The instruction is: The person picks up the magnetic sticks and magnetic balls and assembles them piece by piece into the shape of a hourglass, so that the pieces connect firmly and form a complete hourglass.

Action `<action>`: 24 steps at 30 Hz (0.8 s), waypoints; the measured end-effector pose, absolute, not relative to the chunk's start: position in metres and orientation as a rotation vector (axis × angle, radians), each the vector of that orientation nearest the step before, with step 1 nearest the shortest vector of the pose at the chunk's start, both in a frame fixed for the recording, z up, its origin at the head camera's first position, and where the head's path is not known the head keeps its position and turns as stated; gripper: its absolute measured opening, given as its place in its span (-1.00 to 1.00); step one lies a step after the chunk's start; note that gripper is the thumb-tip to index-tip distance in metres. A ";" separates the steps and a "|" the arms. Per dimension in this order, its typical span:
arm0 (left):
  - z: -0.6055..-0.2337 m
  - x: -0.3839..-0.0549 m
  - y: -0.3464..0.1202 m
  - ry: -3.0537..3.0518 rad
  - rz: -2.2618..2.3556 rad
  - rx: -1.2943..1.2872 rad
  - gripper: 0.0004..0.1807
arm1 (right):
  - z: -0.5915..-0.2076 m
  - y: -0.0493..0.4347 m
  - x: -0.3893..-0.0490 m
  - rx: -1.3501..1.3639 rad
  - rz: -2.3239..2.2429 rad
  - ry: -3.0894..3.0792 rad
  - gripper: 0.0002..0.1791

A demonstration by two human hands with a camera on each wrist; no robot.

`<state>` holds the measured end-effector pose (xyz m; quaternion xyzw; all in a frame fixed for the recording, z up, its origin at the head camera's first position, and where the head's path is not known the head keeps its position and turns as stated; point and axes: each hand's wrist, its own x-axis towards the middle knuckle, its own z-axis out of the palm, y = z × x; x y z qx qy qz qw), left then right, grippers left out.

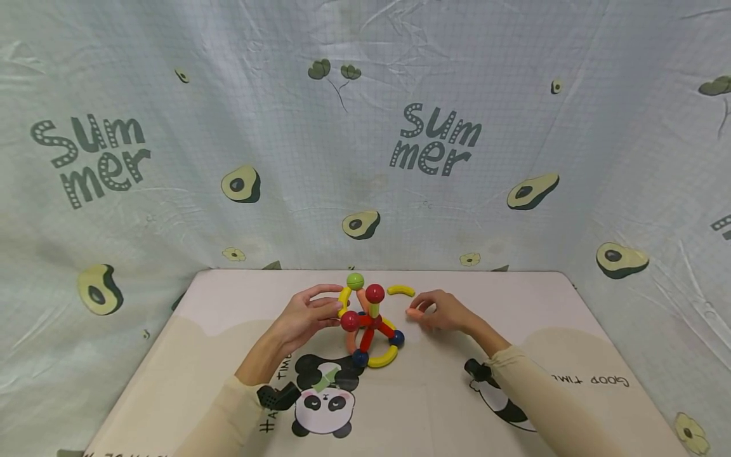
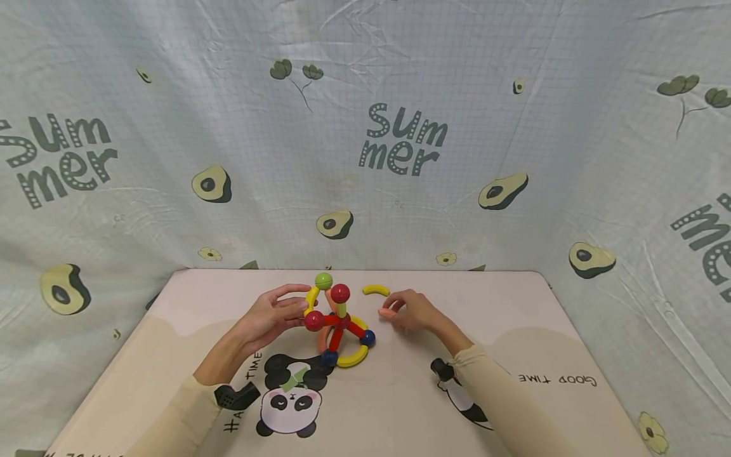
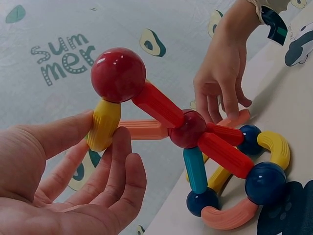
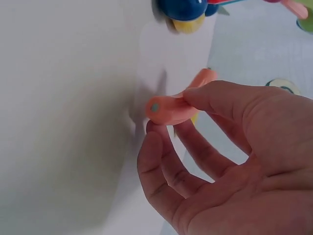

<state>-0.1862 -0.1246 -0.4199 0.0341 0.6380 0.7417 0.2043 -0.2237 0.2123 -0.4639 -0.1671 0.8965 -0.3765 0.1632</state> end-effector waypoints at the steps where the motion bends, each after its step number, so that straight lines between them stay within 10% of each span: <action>1: -0.420 -0.186 -0.125 1.779 2.067 0.098 -0.45 | -0.464 0.213 -0.223 -0.457 -1.087 2.559 -0.81; 24: -0.419 -0.187 -0.125 1.811 2.052 0.090 -0.45 | -0.411 0.201 -0.227 -0.467 -1.579 2.316 -0.54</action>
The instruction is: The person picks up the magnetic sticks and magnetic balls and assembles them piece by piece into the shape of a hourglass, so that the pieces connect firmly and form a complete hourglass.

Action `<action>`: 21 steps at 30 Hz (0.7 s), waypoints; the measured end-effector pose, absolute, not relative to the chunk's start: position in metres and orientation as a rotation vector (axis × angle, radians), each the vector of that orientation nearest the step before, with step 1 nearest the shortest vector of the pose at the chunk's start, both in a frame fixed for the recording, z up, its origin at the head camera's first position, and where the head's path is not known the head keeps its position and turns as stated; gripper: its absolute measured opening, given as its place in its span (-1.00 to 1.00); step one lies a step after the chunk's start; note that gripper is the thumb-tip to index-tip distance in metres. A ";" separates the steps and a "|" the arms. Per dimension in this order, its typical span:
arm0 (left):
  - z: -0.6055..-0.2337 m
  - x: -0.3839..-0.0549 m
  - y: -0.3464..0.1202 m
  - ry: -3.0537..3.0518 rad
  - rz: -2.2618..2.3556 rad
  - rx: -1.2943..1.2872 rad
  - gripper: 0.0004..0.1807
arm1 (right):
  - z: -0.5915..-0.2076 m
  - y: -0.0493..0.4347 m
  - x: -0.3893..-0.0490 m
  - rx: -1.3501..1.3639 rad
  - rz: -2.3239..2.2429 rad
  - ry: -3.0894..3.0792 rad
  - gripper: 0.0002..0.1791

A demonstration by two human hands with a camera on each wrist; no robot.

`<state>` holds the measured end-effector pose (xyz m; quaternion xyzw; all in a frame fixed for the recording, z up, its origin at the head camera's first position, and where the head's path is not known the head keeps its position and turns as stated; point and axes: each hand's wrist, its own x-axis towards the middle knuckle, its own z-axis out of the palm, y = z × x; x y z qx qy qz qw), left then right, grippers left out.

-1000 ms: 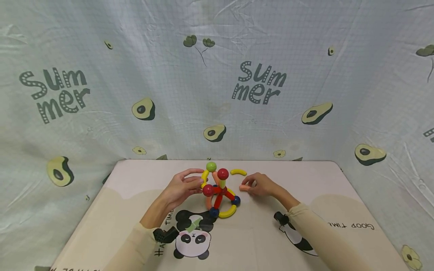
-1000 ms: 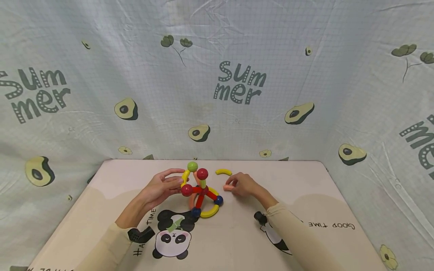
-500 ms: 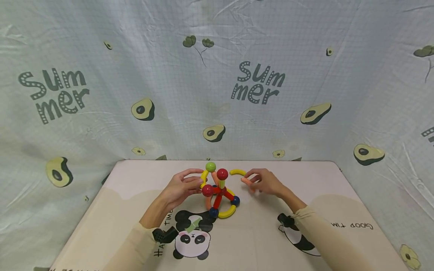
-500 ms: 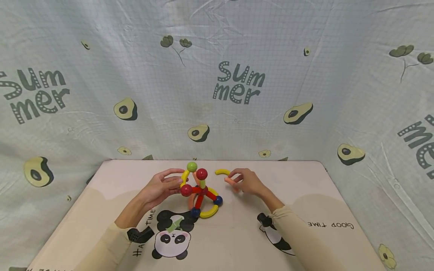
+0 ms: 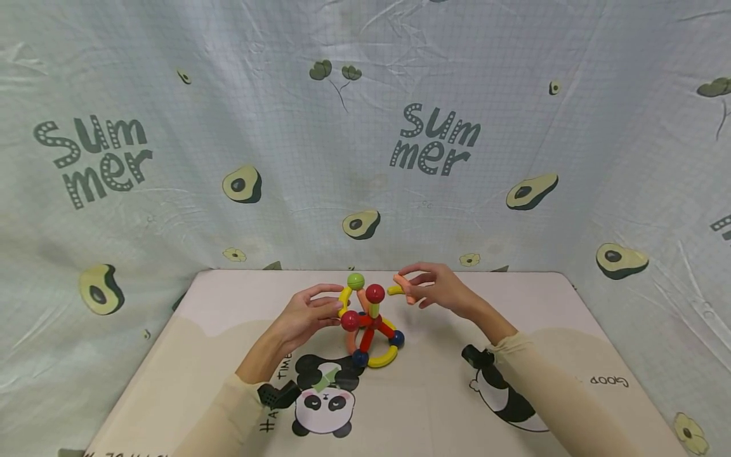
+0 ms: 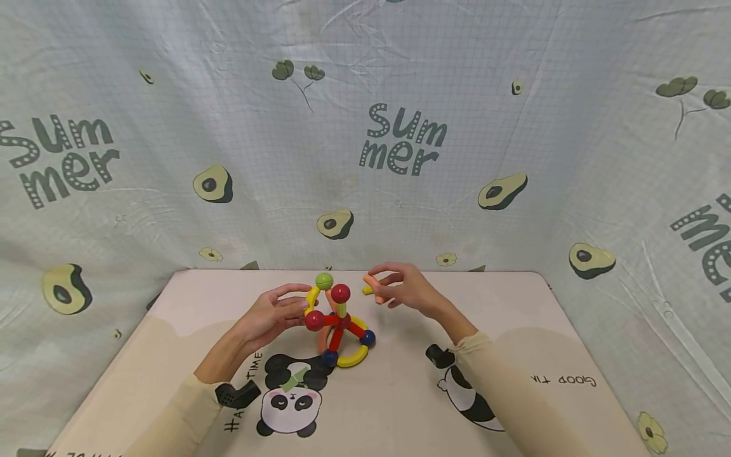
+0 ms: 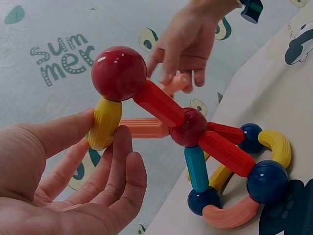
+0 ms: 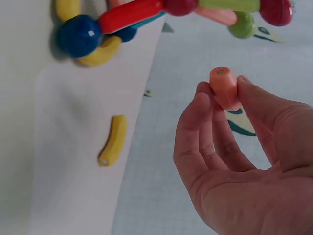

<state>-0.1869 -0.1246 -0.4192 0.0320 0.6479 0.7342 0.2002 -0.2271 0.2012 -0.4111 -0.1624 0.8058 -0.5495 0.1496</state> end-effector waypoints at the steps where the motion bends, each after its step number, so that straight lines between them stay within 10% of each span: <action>1: -0.419 -0.187 -0.125 1.812 2.051 0.090 -0.45 | -0.409 0.200 -0.228 -0.469 -1.597 2.304 -0.54; 21: -0.418 -0.187 -0.124 1.805 2.058 0.080 -0.45 | -0.378 0.154 -0.238 -0.370 -1.864 2.173 -0.53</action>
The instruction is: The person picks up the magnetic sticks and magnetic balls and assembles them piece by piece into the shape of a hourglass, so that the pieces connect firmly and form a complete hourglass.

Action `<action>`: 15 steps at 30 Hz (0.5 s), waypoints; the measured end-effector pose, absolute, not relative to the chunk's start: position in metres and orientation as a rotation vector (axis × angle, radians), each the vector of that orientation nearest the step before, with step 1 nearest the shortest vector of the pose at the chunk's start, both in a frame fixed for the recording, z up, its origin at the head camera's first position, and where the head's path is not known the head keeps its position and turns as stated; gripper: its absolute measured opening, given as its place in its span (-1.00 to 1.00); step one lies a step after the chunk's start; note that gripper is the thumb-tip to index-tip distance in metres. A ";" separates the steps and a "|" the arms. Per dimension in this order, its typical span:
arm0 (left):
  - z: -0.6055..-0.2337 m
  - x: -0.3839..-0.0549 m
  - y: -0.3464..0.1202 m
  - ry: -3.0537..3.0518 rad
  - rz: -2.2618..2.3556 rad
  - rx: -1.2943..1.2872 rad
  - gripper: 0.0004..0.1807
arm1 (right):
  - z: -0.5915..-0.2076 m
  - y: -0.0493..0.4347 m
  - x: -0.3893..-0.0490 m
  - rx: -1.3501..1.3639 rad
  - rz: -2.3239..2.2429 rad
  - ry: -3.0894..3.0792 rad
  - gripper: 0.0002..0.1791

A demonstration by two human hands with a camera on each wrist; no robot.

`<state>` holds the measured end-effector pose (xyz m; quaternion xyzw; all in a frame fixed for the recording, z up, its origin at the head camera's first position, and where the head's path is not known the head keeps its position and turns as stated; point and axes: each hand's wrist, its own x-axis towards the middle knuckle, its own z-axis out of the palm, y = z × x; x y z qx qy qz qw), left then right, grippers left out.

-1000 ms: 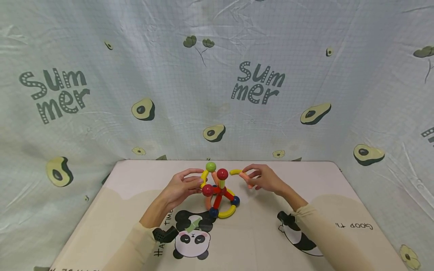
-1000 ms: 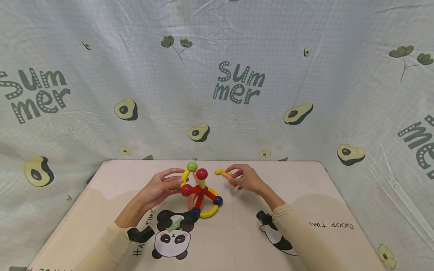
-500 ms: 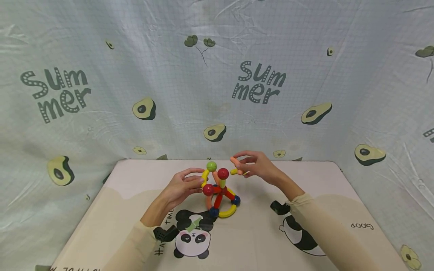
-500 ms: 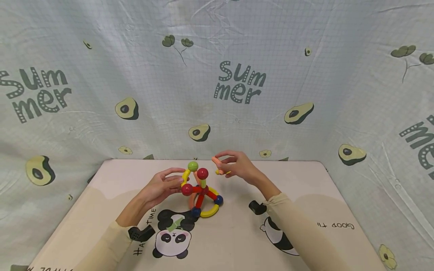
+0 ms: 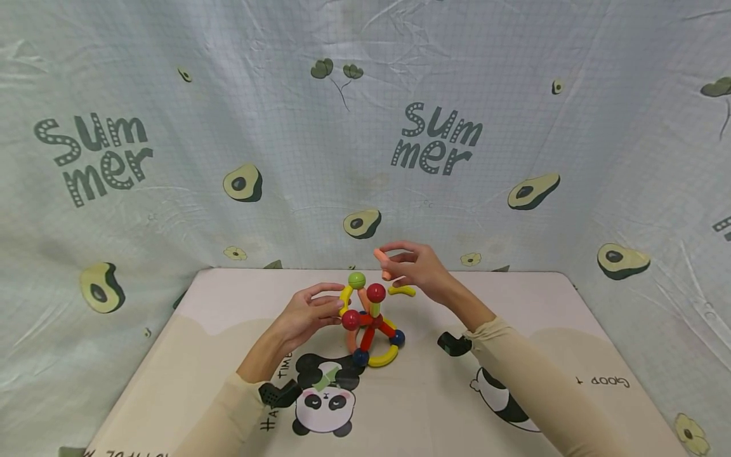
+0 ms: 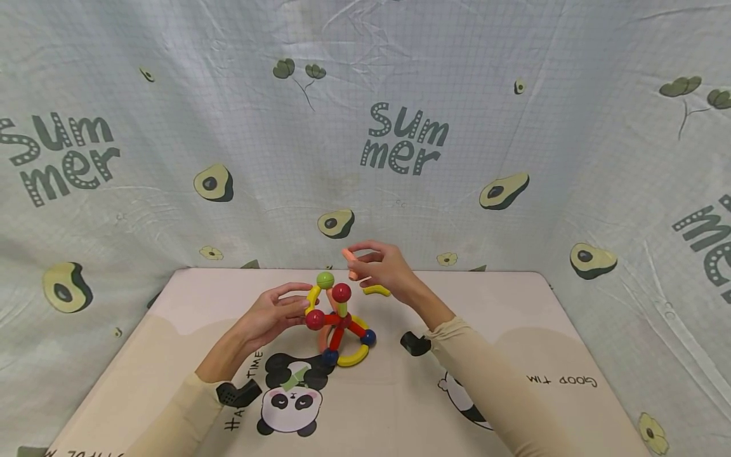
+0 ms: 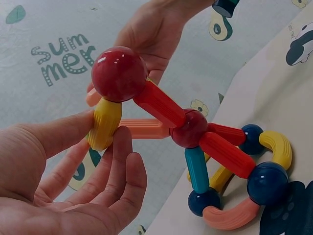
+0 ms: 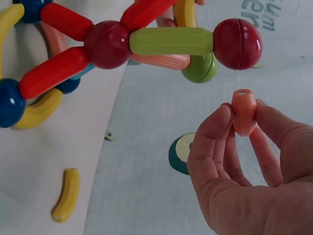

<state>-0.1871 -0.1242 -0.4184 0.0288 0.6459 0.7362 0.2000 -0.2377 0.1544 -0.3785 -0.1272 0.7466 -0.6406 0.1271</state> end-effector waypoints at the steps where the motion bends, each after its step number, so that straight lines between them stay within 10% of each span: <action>1: -0.419 -0.187 -0.124 1.804 2.058 0.078 -0.45 | -0.379 0.153 -0.238 -0.370 -1.863 2.175 -0.53; 15: -0.419 -0.188 -0.124 1.804 2.056 0.061 -0.45 | -0.382 0.148 -0.235 -0.343 -1.825 2.149 -0.55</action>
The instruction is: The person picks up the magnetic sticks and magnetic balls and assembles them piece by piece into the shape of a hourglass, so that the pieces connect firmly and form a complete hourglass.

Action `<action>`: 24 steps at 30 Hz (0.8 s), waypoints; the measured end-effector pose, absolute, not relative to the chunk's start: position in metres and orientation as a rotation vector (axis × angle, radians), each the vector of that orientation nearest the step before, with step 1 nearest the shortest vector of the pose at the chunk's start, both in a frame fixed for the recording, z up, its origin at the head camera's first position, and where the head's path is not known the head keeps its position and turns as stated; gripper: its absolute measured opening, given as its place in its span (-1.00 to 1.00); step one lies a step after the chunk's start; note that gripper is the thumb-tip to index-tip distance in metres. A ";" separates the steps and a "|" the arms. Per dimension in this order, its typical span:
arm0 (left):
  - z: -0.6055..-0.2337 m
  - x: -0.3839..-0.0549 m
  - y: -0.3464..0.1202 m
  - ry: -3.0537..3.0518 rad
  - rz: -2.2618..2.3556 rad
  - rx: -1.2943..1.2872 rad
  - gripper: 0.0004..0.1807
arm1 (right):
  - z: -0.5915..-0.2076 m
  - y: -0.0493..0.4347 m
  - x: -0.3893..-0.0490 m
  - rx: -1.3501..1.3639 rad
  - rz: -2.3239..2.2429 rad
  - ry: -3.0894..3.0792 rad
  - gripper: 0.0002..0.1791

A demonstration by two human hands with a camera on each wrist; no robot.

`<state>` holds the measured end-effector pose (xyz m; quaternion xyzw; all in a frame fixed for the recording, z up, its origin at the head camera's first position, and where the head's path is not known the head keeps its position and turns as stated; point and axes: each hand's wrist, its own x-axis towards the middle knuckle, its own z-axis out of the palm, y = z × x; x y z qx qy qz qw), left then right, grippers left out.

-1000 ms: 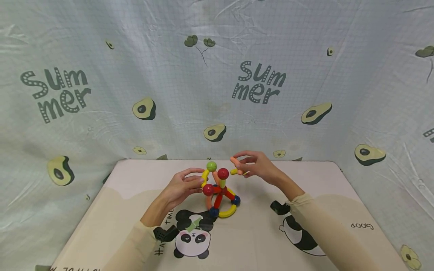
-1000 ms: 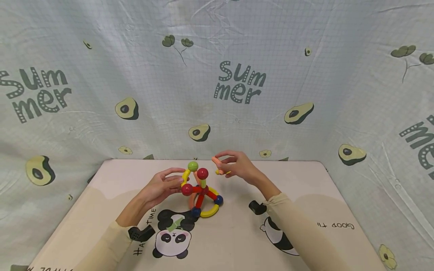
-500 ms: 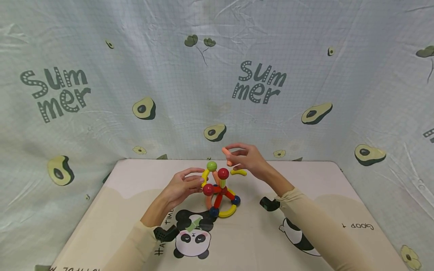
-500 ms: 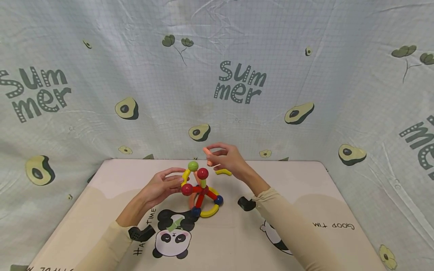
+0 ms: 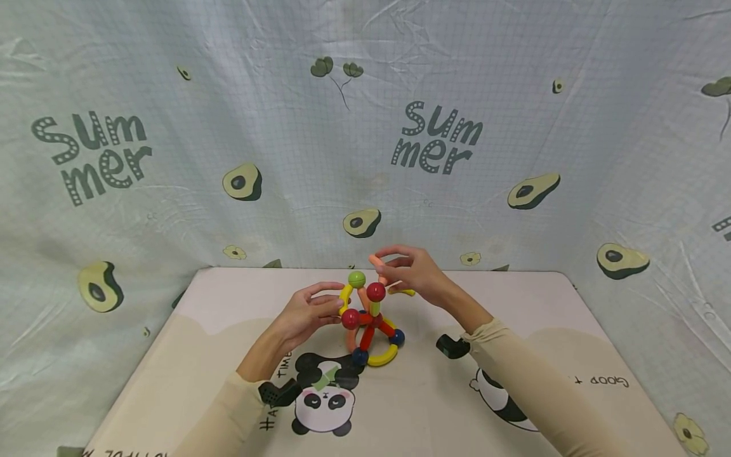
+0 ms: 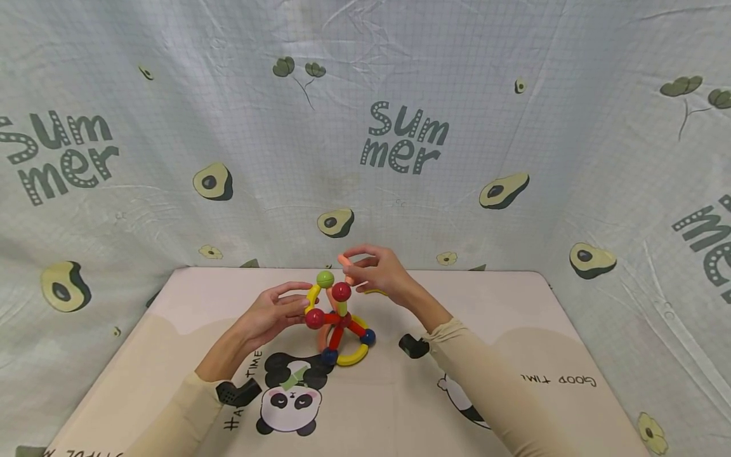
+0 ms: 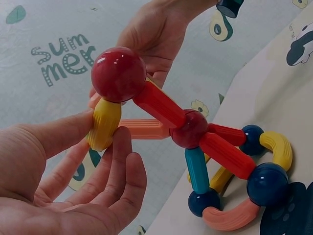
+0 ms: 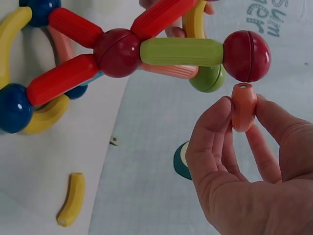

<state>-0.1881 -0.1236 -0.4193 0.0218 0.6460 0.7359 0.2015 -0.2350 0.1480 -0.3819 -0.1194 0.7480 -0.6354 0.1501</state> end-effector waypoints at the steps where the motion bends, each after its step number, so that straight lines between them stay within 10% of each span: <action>1: -0.419 -0.188 -0.123 1.803 2.056 0.058 -0.45 | -0.382 0.148 -0.235 -0.348 -1.827 2.144 -0.55; 24: -0.416 -0.189 -0.122 1.815 2.045 0.069 -0.47 | -0.377 0.164 -0.239 -0.424 -1.630 2.082 -0.56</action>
